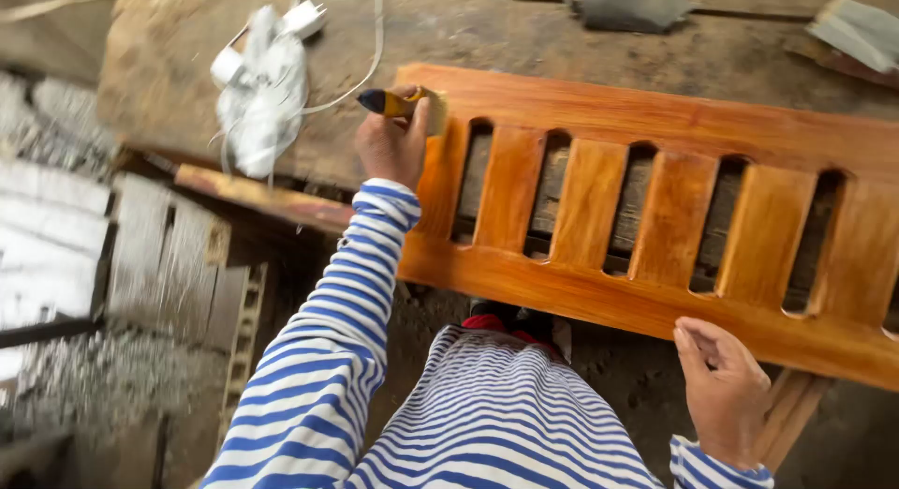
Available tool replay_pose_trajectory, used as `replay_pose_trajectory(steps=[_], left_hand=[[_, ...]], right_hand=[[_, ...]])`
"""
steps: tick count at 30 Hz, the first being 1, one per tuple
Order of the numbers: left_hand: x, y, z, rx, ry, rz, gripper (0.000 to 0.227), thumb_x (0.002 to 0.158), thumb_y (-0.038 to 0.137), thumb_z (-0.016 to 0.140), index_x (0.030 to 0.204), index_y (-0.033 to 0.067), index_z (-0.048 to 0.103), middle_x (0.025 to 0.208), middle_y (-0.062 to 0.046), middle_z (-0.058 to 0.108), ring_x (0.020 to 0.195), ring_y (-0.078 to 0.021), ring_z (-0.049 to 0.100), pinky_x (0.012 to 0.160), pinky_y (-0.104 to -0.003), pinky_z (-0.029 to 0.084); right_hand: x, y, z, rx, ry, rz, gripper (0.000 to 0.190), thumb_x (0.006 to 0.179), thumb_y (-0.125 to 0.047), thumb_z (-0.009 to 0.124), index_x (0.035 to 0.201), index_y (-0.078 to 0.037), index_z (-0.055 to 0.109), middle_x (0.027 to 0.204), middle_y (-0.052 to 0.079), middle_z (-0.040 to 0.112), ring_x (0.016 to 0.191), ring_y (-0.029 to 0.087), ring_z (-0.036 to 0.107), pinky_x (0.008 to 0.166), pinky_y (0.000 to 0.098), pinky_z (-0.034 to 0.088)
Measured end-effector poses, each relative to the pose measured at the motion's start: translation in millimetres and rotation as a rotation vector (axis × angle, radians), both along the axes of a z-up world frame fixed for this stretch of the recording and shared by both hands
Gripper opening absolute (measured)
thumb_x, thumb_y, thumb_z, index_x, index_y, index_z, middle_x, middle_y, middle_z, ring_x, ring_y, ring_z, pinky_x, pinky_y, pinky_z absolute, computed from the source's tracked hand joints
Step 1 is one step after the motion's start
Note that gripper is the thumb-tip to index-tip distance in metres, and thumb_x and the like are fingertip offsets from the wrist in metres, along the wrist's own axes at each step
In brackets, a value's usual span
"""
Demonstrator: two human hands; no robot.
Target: Applying varnish to a wooden furniture component using a paintbrush
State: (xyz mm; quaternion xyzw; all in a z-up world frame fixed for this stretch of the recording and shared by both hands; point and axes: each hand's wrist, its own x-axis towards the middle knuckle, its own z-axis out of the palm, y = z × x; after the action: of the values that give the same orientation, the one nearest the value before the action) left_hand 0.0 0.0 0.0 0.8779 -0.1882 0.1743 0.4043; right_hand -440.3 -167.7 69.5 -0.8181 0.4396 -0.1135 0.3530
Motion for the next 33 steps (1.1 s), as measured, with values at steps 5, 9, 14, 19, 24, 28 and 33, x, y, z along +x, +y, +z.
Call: replay_pose_trajectory(steps=[5,9,14,19,24,28,33], left_hand=[[-30,-116,-52,-0.464,0.597,-0.207,0.022,0.082,0.027,0.077,0.098,0.0122,0.080,0.090,-0.004,0.081,0.085,-0.0115,0.075,0.081,-0.028,0.059],[-35,-133,-63,-0.409,0.652,-0.159,0.022,0.080,0.033,0.077,0.097,0.0192,0.079,0.092,-0.001,0.081,0.085,-0.0145,0.077,0.083,-0.029,0.059],[45,-57,-55,-0.419,0.433,-0.189,0.019,0.082,0.026,0.078,0.099,0.0165,0.076,0.096,-0.005,0.080,0.089,-0.0184,0.077,0.085,-0.032,0.061],[100,17,-31,-0.130,-0.034,-0.106,0.016,0.082,0.023,0.083,0.094,0.0224,0.073,0.086,0.005,0.080,0.066,-0.0088,0.074,0.064,-0.024,0.060],[63,-22,-10,0.150,-0.093,-0.259,0.011,0.086,0.022,0.071,0.094,0.0185,0.079,0.086,-0.005,0.078,0.072,-0.0249,0.074,0.070,-0.037,0.060],[-16,-98,-27,0.294,-0.169,-0.487,0.031,0.076,-0.008,0.056,0.104,0.0032,0.063,0.074,-0.016,0.067,0.054,-0.0342,0.062,0.045,-0.046,0.049],[-138,-221,-20,0.178,0.214,-0.661,0.028,0.081,0.023,0.061,0.109,0.0285,0.062,0.100,-0.010,0.075,0.084,-0.0417,0.072,0.067,-0.057,0.053]], right_hand=[[-40,35,-17,0.094,0.078,-0.274,0.014,0.101,-0.010,0.071,0.112,-0.003,0.075,0.109,0.009,0.074,0.097,0.018,0.069,0.091,0.0318,0.055],[-41,71,-20,0.196,0.126,-0.411,0.015,0.100,-0.012,0.072,0.112,-0.004,0.075,0.107,0.007,0.075,0.097,0.017,0.069,0.092,0.0303,0.056],[-29,99,-42,0.245,0.130,-0.477,0.015,0.100,-0.012,0.071,0.111,-0.004,0.076,0.105,0.008,0.075,0.092,0.017,0.068,0.089,0.0314,0.056],[-17,107,-52,0.296,0.116,-0.432,0.015,0.100,-0.012,0.070,0.112,-0.003,0.075,0.106,0.010,0.075,0.094,0.018,0.068,0.089,0.0325,0.058],[-12,96,-53,0.155,0.073,-0.303,0.015,0.101,-0.011,0.070,0.112,-0.002,0.075,0.106,0.011,0.075,0.094,0.020,0.069,0.087,0.0331,0.057],[-8,84,-47,0.187,0.089,-0.312,0.017,0.101,-0.012,0.070,0.113,-0.002,0.075,0.107,0.012,0.075,0.094,0.020,0.069,0.088,0.0339,0.058],[-22,58,-35,0.126,0.114,-0.284,0.016,0.100,-0.013,0.071,0.112,-0.004,0.076,0.109,0.011,0.075,0.093,0.020,0.069,0.086,0.0328,0.058]])
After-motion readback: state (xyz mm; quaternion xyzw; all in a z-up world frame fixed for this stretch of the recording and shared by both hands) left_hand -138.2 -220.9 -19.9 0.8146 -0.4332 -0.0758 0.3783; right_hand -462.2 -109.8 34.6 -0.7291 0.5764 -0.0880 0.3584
